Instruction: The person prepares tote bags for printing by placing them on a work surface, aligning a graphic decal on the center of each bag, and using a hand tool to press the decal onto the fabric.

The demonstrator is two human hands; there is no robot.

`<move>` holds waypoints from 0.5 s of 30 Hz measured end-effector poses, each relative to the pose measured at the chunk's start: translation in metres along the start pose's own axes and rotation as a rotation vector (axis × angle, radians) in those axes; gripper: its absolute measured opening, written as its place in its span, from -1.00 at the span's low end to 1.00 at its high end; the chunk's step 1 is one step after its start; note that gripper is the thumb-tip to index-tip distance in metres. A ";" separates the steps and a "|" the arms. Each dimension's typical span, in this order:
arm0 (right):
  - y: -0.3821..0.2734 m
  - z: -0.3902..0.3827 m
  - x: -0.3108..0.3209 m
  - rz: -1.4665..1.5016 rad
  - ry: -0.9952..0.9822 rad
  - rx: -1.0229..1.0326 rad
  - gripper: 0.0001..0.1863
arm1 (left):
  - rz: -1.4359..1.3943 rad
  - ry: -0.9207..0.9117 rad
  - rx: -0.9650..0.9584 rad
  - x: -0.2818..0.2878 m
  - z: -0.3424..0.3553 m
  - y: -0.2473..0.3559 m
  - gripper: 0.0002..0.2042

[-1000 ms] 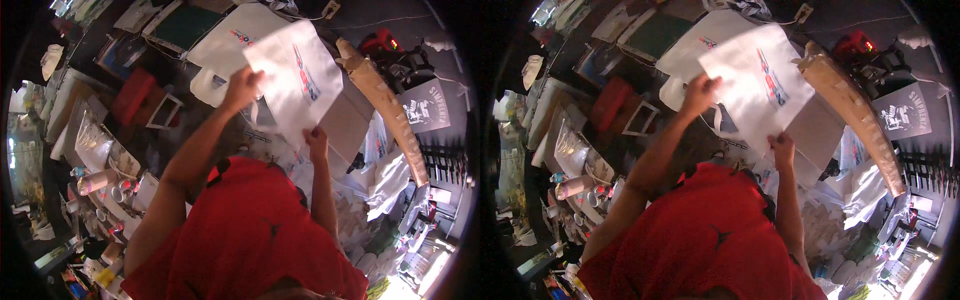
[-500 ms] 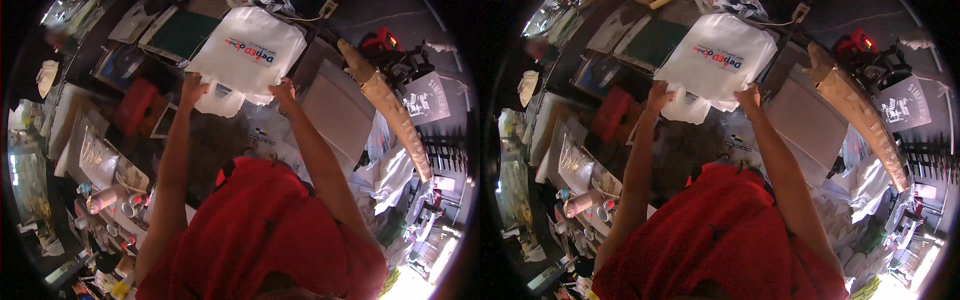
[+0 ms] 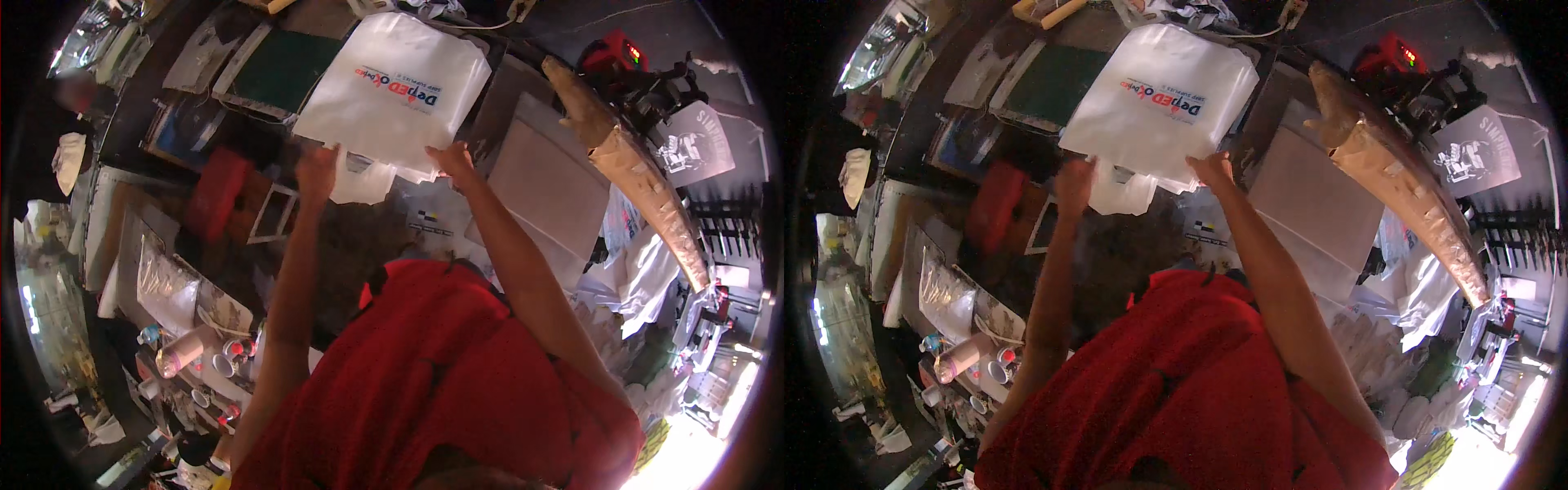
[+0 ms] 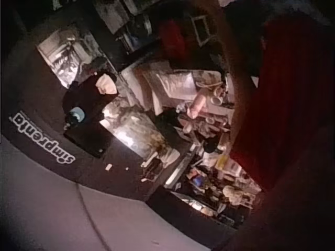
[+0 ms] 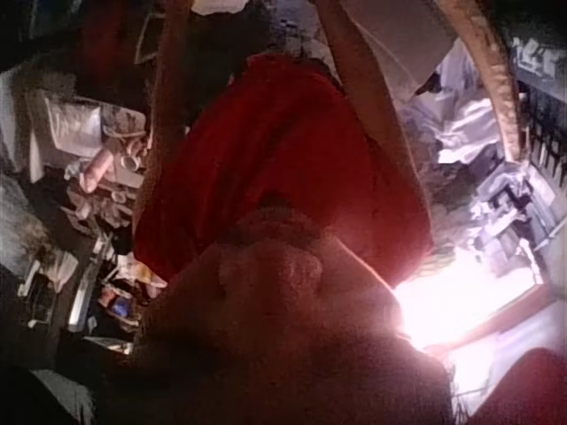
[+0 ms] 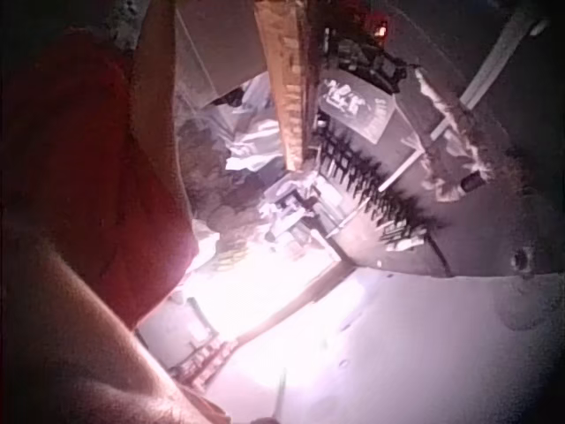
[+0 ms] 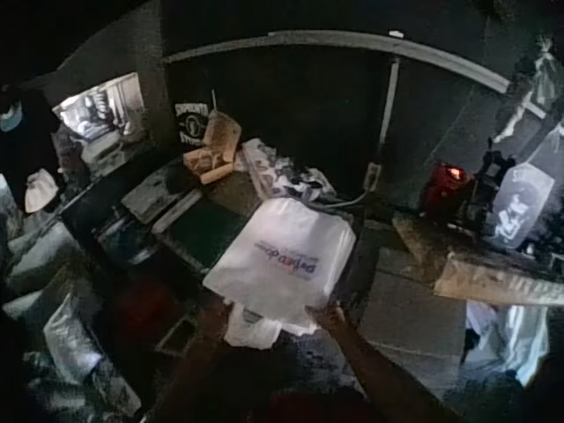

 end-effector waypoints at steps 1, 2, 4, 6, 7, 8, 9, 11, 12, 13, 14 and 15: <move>0.004 0.001 -0.004 0.052 -0.068 0.015 -0.48 | -0.149 -0.218 0.093 -0.015 -0.016 -0.014 -0.61; 0.002 -0.004 -0.008 0.065 -0.131 0.030 -0.50 | -0.190 -0.303 0.109 -0.030 -0.025 -0.031 -0.59; -0.015 -0.023 -0.017 0.054 -0.254 0.073 -0.52 | -0.154 -0.331 0.073 -0.054 -0.029 -0.067 -0.48; -0.018 -0.029 -0.020 -0.060 -0.258 0.082 -0.50 | -0.164 -0.310 0.254 -0.064 -0.012 -0.061 -0.36; -0.009 -0.022 -0.016 -0.147 -0.202 0.057 -0.49 | -0.242 -0.352 0.494 -0.070 0.004 -0.032 -0.31; -0.003 -0.014 -0.013 -0.174 -0.148 0.044 -0.45 | -0.302 -0.373 0.741 -0.069 0.012 -0.014 -0.26; -0.003 -0.010 -0.014 -0.207 -0.104 0.045 -0.40 | -0.274 -0.413 0.785 -0.067 0.016 -0.012 -0.24; 0.019 0.019 -0.014 -0.128 0.040 0.021 -0.27 | -0.220 -0.520 0.844 -0.067 0.029 -0.002 -0.21; 0.012 0.027 -0.013 -0.094 0.083 0.018 -0.20 | -0.315 -0.497 0.856 -0.068 0.027 -0.015 -0.28; -0.001 0.031 -0.012 -0.060 0.121 0.029 -0.12 | -0.410 -0.464 0.865 -0.070 0.018 -0.038 -0.34; -0.010 0.035 -0.009 -0.032 0.142 0.019 -0.02 | -0.505 -0.439 0.880 -0.071 0.011 -0.053 -0.41; -0.012 0.042 -0.004 -0.005 0.171 -0.006 0.07 | -0.540 -0.402 0.908 -0.073 0.010 -0.052 -0.41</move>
Point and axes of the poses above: each hand's wrist, its own z-axis towards the middle knuckle, its own x-axis out of the back of the hand, y = z × x, the point moved 1 cm from there along z, towards the middle knuckle, and after that the axes turned 2 degrees about -x, right-handed, at the moved point
